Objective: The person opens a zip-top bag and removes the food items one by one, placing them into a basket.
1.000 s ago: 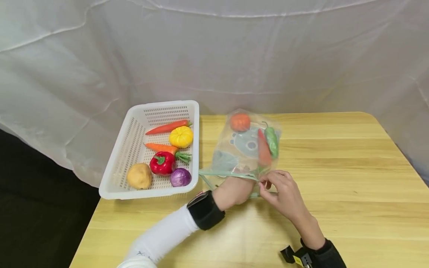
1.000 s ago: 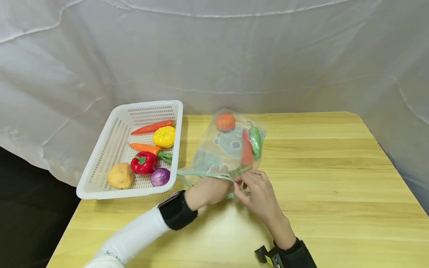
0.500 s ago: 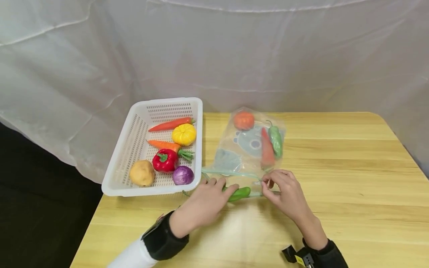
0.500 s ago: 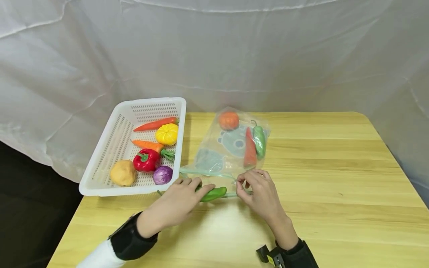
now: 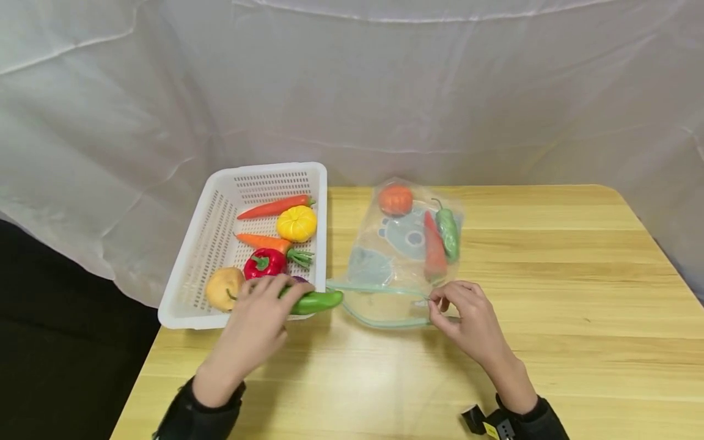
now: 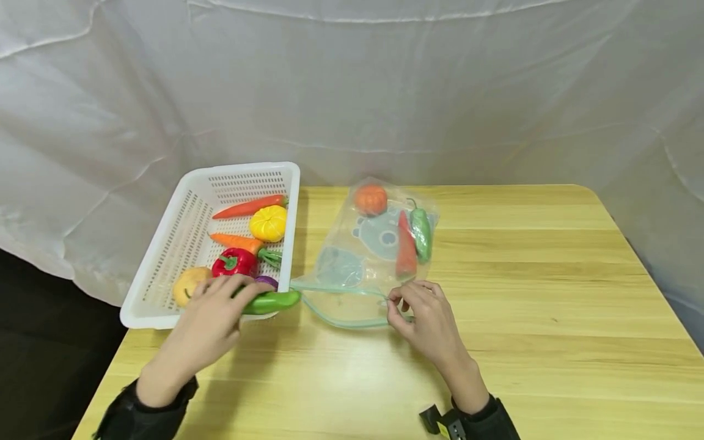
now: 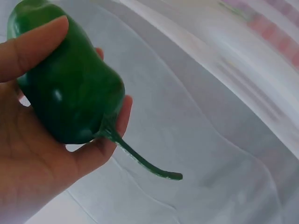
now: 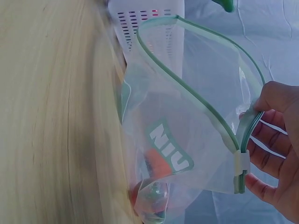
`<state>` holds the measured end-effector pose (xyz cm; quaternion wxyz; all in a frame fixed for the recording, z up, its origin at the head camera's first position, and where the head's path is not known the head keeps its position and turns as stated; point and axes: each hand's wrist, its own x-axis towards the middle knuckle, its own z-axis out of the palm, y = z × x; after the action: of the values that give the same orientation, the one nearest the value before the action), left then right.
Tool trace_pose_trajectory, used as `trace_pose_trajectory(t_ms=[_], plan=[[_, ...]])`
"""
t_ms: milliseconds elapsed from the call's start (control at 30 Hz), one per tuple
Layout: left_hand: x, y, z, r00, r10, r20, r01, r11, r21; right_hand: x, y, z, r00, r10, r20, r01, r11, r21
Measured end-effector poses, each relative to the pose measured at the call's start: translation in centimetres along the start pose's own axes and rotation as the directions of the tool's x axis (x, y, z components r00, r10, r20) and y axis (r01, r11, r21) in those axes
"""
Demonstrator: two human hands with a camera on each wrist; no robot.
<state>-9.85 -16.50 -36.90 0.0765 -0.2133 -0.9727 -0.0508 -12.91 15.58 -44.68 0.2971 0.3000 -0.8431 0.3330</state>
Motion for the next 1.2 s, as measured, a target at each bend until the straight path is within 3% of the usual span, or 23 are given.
trace_pose_trajectory(t_ms=[167,333,533,967,1200], plan=[[-0.7,-3.0,0.0,0.992,-0.129,0.000,0.129,0.992,-0.009,0.2,0.0,0.0,0.999,-0.032,-0.026,0.032,0.999,-0.003],[-1.3,-5.0,0.7,0.983,-0.182,-0.007,0.182,0.983,-0.009,0.3,0.1,-0.1,0.999,-0.039,-0.029,0.039,0.999,-0.006],[-1.6,-6.0,1.4,0.975,-0.224,0.015,0.224,0.974,-0.034,0.2,0.1,-0.2,1.000,-0.023,-0.004,0.023,1.000,-0.008],[-1.0,-6.6,1.9,0.982,-0.189,-0.011,0.188,0.980,-0.061,-0.1,0.0,-0.2,0.999,0.036,0.033,-0.036,0.999,-0.009],[-0.8,-6.4,2.5,0.983,-0.174,0.055,0.175,0.984,-0.015,-0.1,0.0,-0.1,0.999,0.031,0.032,-0.031,1.000,-0.001]])
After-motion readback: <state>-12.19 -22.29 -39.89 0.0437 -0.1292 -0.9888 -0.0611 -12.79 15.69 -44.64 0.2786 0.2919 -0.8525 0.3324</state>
